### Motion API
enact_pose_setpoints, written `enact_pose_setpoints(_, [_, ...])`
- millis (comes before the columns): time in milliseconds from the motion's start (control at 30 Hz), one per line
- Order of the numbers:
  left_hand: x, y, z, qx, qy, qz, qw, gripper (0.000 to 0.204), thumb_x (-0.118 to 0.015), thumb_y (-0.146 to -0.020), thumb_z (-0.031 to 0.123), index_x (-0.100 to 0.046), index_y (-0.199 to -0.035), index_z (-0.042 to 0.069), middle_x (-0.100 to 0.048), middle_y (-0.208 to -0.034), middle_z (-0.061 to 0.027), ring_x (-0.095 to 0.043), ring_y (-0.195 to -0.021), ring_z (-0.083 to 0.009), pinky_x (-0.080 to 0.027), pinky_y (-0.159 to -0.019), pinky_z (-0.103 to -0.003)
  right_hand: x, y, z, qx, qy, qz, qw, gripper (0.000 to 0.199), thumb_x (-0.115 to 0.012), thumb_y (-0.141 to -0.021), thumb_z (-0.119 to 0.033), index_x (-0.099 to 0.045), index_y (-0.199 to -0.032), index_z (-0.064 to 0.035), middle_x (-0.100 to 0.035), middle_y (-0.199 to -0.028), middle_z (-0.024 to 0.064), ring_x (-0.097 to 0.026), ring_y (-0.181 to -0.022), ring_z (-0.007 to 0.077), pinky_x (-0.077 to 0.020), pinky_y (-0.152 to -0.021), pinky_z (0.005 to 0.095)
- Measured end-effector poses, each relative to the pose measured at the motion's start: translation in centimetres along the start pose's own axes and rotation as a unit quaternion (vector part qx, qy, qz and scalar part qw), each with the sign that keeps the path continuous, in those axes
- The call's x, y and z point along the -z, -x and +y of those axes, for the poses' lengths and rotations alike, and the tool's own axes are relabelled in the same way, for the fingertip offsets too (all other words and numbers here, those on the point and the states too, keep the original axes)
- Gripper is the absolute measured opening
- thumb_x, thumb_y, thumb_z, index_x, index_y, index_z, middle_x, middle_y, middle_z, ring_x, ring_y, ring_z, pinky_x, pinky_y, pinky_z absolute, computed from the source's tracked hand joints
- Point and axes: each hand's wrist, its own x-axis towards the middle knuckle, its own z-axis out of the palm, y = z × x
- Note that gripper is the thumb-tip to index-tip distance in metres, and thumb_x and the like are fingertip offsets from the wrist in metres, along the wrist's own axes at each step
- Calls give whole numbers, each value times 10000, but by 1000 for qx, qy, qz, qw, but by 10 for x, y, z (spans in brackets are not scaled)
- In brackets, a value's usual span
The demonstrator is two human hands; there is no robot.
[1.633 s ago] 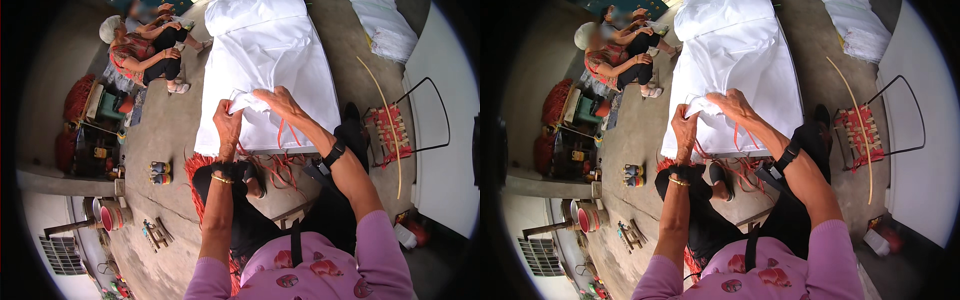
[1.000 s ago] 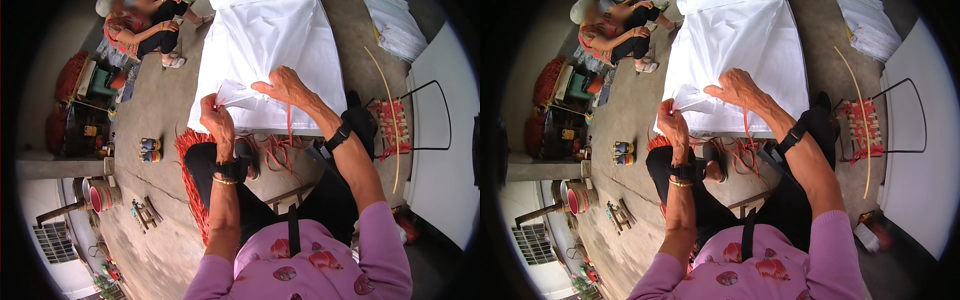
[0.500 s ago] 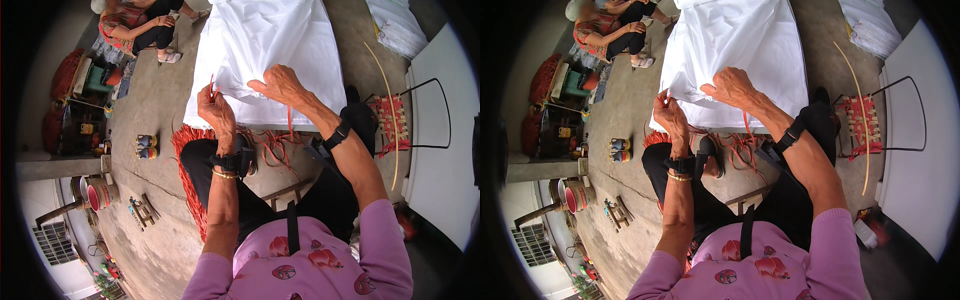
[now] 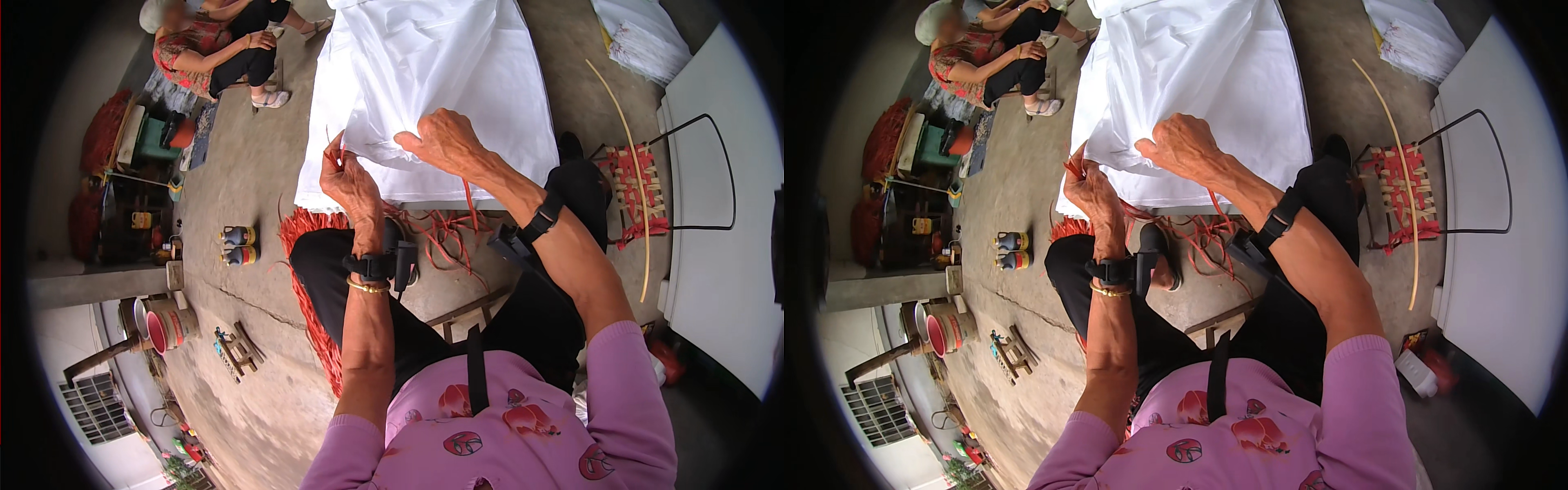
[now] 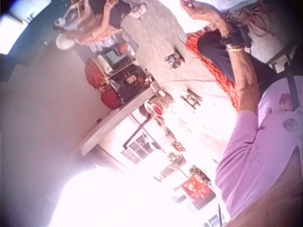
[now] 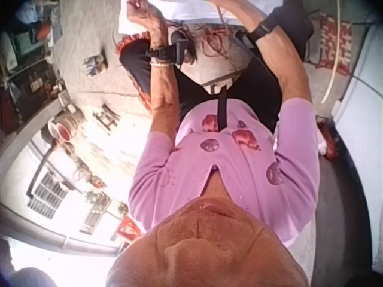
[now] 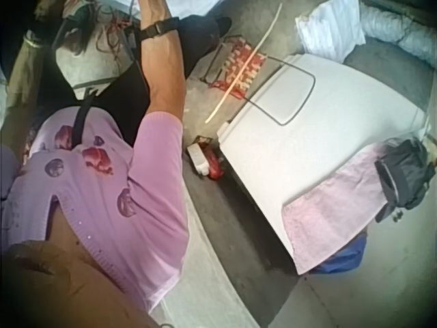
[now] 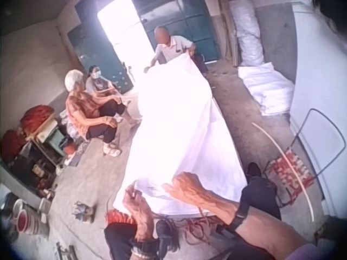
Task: Tying the top of white plastic sacks using red plastic strips.
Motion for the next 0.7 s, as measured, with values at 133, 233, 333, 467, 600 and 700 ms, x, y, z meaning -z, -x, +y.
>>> enact_pose_setpoints(133, [-6, 8, 6, 3, -24, -60, 998, 205, -477, -818, -56, -607, -974, -34, -586, -797, -18, -471, -687, -74, -412, -628, -208, -2, 2, 2, 12, -2, 24, 1000, 531, -592, -801, -343, -481, -453, 42, -412, -375, 165, -427, -343, 280, -408, -413, 406])
enact_pose_setpoints(233, [0, 3, 12, -7, -13, -71, 997, 155, -480, -831, -33, -600, -929, -37, -571, -753, -4, -465, -667, -76, -406, -611, -211, 2, 1, 4, 30, -5, 22, 999, 593, -570, -829, -394, -459, -439, 38, -380, -363, 161, -400, -338, 279, -390, -408, 409])
enact_pose_setpoints(333, [3, -2, 11, -40, -74, -56, 995, 125, -515, -816, -25, -598, -907, -42, -578, -725, -50, -495, -645, -109, -424, -595, -248, 4, -1, 2, 22, -63, 21, 998, 689, -507, -857, -492, -432, -416, 33, -351, -353, 159, -378, -335, 282, -374, -403, 405])
enact_pose_setpoints(467, [-13, 6, 22, -163, -171, -74, 969, 141, -566, -766, -13, -618, -896, -26, -603, -732, -90, -530, -622, -145, -442, -600, -280, 11, -1, 2, -4, -87, -1, 996, 710, -477, -859, -524, -454, -430, 41, -397, -374, 168, -446, -363, 304, -406, -406, 416])
enact_pose_setpoints(600, [-17, 5, 19, -190, -164, -109, 962, 126, -578, -775, 3, -615, -890, -33, -601, -731, -97, -542, -643, -153, -451, -609, -288, 20, -5, 2, -42, -69, -15, 997, 772, -483, -821, -611, -440, -413, 42, -382, -359, 150, -448, -367, 271, -405, -417, 405])
enact_pose_setpoints(700, [-10, 11, 18, -104, -105, -97, 984, 111, -573, -814, 19, -617, -905, -28, -568, -719, -46, -502, -659, -99, -437, -610, -249, 22, -4, 3, -67, -103, -48, 991, 761, -512, -806, -605, -442, -421, 47, -388, -363, 153, -457, -373, 256, -406, -422, 405])
